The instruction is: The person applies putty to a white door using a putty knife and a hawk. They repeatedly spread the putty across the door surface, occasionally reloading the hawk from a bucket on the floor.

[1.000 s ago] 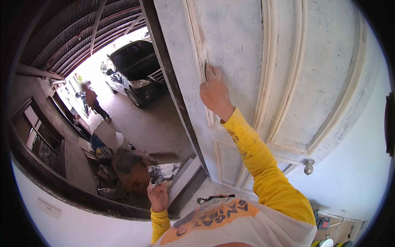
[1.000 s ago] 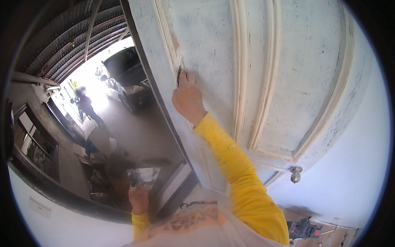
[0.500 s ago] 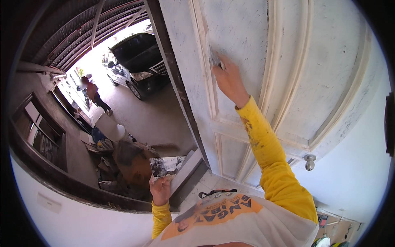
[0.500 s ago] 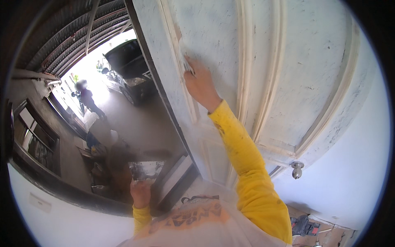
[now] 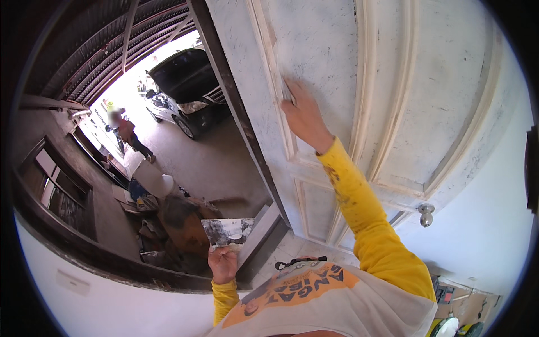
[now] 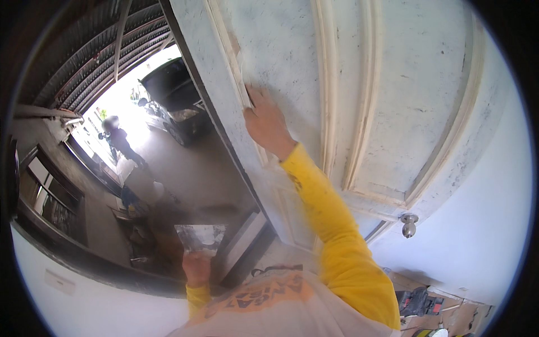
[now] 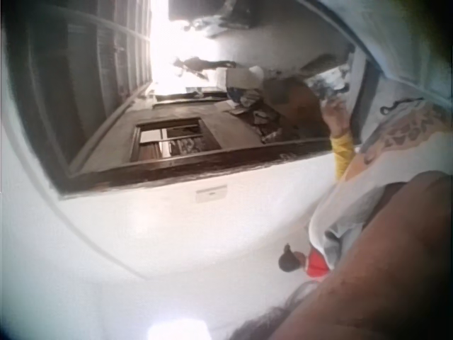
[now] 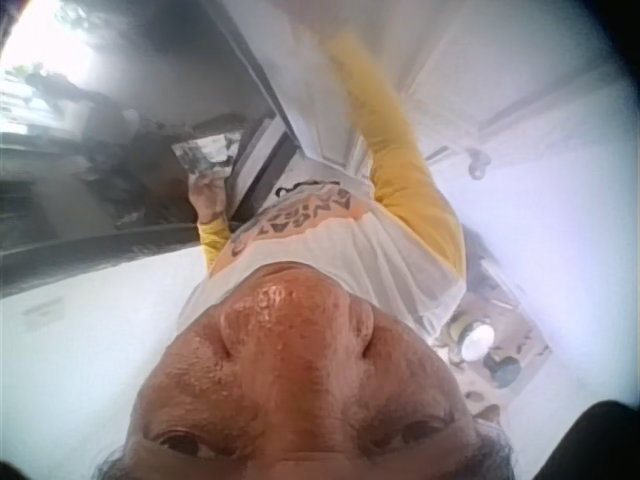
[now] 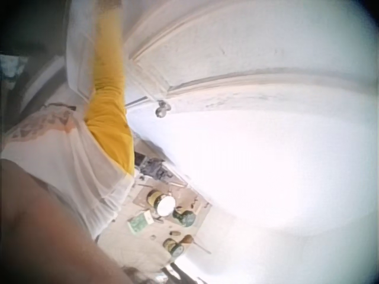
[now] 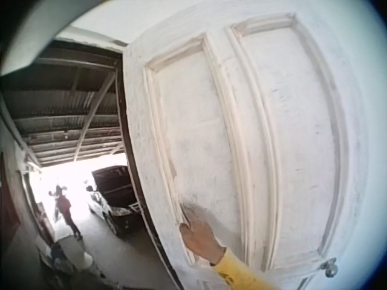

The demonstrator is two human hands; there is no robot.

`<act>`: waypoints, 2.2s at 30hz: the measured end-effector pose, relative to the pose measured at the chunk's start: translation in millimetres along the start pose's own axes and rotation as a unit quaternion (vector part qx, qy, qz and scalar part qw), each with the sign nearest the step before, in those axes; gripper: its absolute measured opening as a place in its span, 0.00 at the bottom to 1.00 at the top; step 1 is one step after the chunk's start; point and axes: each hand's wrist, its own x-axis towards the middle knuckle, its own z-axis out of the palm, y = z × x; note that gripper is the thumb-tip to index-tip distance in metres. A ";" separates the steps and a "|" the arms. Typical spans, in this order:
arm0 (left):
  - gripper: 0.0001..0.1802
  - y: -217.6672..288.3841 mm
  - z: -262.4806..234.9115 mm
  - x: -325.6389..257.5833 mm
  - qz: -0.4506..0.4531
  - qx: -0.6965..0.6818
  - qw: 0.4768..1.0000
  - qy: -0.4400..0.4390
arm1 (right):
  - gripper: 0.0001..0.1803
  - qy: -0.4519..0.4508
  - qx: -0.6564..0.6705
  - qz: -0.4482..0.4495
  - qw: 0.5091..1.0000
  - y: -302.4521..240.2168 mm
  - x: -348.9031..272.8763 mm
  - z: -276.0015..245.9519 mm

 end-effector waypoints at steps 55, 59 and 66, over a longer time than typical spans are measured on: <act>0.23 7.8 37.1 8.6 -0.094 -0.081 0.992 0.012 | 0.27 0.052 -0.032 -0.005 0.998 -19.9 46.5 -38.0; 0.23 8.9 36.4 16.0 -0.088 -0.073 0.993 0.022 | 0.25 0.016 0.001 0.000 1.000 -43.0 80.8 -45.2; 0.16 4.0 30.6 4.4 -0.072 -0.064 0.995 0.038 | 0.25 0.052 -0.023 -0.084 0.995 -35.4 60.9 -30.1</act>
